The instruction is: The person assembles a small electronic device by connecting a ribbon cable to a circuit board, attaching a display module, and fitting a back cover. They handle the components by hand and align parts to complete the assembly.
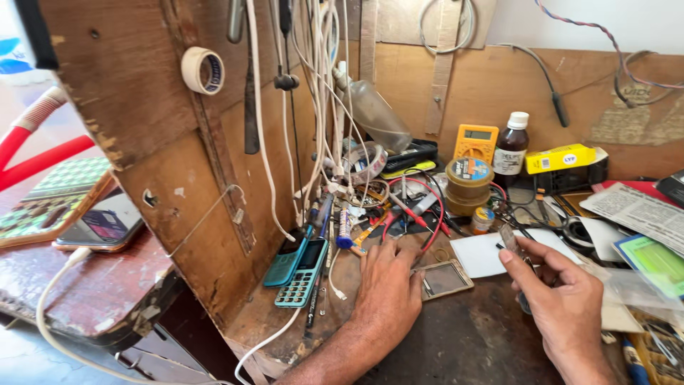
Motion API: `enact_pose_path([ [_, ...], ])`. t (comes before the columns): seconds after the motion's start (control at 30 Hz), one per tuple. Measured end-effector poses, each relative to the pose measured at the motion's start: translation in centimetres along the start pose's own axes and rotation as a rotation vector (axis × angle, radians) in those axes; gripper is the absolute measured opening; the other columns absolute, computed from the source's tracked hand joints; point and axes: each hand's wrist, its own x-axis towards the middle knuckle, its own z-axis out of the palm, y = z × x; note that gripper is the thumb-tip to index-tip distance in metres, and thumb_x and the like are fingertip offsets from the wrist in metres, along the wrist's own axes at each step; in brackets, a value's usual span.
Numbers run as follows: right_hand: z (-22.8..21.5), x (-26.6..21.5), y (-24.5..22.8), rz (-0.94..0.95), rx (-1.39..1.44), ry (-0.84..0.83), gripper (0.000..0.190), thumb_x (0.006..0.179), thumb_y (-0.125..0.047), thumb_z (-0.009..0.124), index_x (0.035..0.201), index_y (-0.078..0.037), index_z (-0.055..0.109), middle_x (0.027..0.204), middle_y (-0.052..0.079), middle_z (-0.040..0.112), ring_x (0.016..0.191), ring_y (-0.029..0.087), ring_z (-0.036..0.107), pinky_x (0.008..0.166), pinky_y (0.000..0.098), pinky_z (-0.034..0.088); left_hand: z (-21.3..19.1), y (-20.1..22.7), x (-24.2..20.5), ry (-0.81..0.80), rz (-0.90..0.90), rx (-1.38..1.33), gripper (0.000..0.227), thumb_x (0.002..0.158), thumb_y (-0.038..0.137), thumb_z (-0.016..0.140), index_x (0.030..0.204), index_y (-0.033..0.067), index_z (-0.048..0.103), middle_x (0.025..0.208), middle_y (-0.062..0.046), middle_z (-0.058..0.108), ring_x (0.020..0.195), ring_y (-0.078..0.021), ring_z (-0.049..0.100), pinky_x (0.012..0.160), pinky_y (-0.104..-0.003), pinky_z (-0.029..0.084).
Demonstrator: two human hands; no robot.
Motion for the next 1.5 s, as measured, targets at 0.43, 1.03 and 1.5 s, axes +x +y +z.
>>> enact_pose_path([
  [0.43, 2.0, -1.1, -0.8, -0.326, -0.336, -0.071, 0.044, 0.076, -0.021, 0.085, 0.114, -0.002, 0.077, 0.091, 0.004, 0.076, 0.076, 0.011, 0.063, 0.071, 0.0261, 0.051, -0.2, 0.4, -0.1, 0.032, 0.119, -0.076, 0.041, 0.085, 0.002, 0.069, 0.125, -0.0026, 0.059, 0.127, -0.020, 0.056, 0.122, -0.0399, 0.051, 0.101, -0.051, 0.039],
  [1.03, 1.9, -1.3, -0.6, -0.287, -0.292, -0.071, 0.041, 0.073, -0.019, 0.087, 0.108, -0.001, 0.078, 0.091, 0.009, 0.078, 0.078, 0.014, 0.070, 0.074, 0.0288, 0.055, 2.2, -0.3, -0.9, 0.095, 0.195, -0.036, 0.049, 0.087, 0.002, 0.068, 0.134, -0.0011, 0.054, 0.132, -0.021, 0.055, 0.121, -0.0402, 0.052, 0.101, -0.050, 0.040],
  [1.5, 2.0, -0.6, -1.9, -0.403, -0.330, -0.080, 0.038, 0.073, -0.019, 0.086, 0.106, -0.002, 0.076, 0.092, 0.011, 0.076, 0.083, 0.020, 0.074, 0.075, 0.0317, 0.056, 3.6, -1.3, -0.1, 0.069, 0.308, 0.095, 0.042, 0.088, 0.003, 0.062, 0.129, -0.0045, 0.054, 0.121, -0.021, 0.061, 0.108, -0.0388, 0.057, 0.094, -0.049, 0.044],
])
